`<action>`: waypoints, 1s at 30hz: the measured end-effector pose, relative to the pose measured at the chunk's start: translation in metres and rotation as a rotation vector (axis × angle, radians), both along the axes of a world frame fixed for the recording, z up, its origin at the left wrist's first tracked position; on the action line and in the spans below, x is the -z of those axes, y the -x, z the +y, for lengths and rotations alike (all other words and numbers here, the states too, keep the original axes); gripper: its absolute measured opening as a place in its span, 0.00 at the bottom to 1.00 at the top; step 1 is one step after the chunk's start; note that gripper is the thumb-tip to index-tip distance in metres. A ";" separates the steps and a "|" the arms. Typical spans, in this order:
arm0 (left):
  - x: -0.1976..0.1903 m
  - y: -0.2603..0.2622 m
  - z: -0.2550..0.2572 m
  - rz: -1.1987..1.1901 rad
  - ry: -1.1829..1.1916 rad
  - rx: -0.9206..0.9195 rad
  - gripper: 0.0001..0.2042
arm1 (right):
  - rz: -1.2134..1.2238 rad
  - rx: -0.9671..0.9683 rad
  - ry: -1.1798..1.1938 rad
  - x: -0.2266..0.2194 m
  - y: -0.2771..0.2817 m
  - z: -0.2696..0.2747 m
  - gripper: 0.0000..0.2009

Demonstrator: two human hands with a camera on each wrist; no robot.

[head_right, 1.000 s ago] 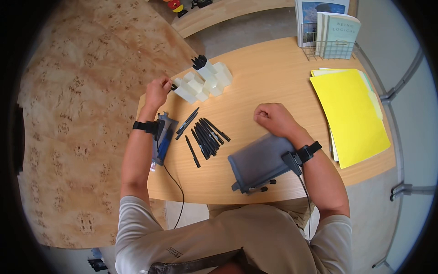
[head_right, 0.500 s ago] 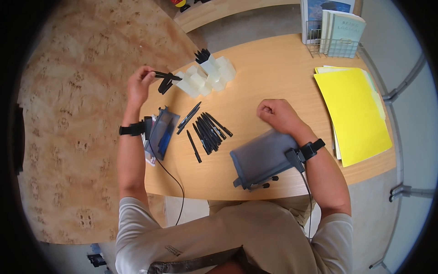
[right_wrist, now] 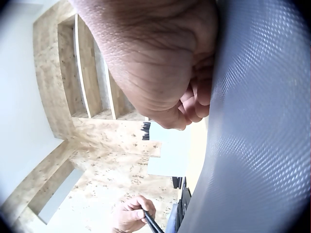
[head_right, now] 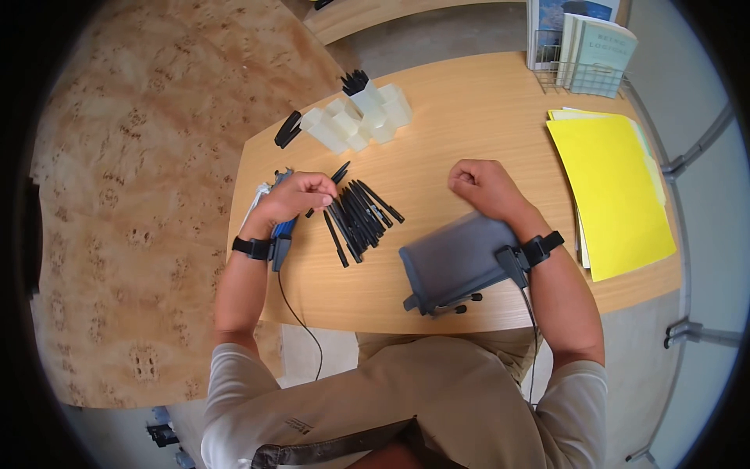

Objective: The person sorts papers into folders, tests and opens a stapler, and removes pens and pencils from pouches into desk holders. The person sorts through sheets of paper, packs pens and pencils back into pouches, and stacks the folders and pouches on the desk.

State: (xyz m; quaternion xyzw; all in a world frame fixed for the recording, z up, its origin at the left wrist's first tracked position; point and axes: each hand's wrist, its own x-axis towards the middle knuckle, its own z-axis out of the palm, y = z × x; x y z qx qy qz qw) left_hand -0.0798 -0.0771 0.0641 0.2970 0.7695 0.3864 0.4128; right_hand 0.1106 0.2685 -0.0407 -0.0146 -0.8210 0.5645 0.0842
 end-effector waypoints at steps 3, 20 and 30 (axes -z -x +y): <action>0.026 0.009 0.005 -0.034 -0.085 -0.074 0.06 | -0.006 0.001 0.008 0.001 0.000 0.001 0.06; 0.016 0.102 0.042 1.185 0.191 -0.245 0.14 | -0.020 0.002 0.025 -0.003 0.000 0.000 0.05; 0.018 0.168 0.052 1.234 0.348 -0.255 0.17 | -0.033 0.001 0.002 -0.010 -0.001 0.000 0.04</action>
